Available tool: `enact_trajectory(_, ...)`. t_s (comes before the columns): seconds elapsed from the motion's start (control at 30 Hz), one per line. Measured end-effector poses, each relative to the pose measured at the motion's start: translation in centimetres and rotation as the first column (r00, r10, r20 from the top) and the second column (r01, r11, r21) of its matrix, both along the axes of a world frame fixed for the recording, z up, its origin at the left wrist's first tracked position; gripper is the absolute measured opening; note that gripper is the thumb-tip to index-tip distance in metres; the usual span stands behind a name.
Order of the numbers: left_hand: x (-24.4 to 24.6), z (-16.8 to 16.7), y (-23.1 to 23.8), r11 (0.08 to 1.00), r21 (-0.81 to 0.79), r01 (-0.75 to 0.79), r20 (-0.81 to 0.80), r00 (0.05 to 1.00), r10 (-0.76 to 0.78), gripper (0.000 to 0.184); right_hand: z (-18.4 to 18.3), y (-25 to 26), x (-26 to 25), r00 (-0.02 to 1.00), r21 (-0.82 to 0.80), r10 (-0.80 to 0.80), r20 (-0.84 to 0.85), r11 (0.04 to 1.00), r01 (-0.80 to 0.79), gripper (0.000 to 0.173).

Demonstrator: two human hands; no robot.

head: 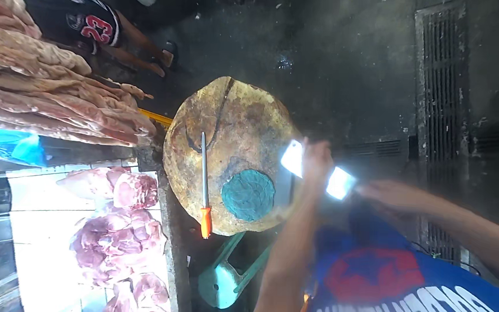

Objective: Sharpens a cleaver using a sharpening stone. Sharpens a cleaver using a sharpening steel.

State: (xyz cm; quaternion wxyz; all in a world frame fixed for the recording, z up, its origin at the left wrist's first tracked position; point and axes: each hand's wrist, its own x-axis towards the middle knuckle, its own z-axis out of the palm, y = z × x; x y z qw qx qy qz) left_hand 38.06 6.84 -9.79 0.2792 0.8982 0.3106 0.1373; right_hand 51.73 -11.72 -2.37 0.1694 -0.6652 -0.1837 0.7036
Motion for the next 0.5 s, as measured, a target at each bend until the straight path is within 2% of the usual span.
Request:
enact_trajectory(0.07, 0.3, 0.4, 1.3, 1.0, 0.013, 0.006, 0.043, 0.999, -0.007, 0.023, -0.7, 0.6, -0.5, 0.999, 0.016, -0.034, 0.001, 0.999, 0.034, 0.058)
enact_trajectory(0.2, -0.3, 0.6, -4.1, 0.991, -0.031, -0.127, 0.019, 0.992, 0.128, 0.019, -0.3, -3.2, 1.1, 0.995, -0.023, 0.082, -0.049, 0.996, -0.083, 0.055)
enact_trajectory(0.27, -0.1, 0.9, -3.3, 0.993, -0.042, -0.109, -0.024, 0.994, 0.108, 0.021, 0.3, -2.3, 1.1, 0.997, -0.038, 0.057, -0.049, 0.998, -0.058, 0.054)
enact_trajectory(0.33, 0.0, 1.5, -0.9, 0.999, -0.042, -0.023, -0.025, 0.999, 0.022, 0.023, -0.1, -0.6, 0.4, 0.999, -0.018, -0.004, -0.041, 1.0, 0.003, 0.056)
enact_trajectory(0.4, -0.1, 1.1, -0.6, 1.0, -0.007, -0.007, 0.033, 0.999, 0.008, 0.023, -1.1, -1.0, -0.3, 0.999, -0.004, -0.013, -0.041, 1.0, 0.013, 0.057)
enact_trajectory(0.5, -1.3, -0.8, -3.2, 0.995, 0.036, -0.096, 0.158, 0.983, 0.089, 0.016, -2.3, -2.9, -0.7, 0.995, 0.036, 0.101, 0.006, 0.994, -0.101, 0.057)
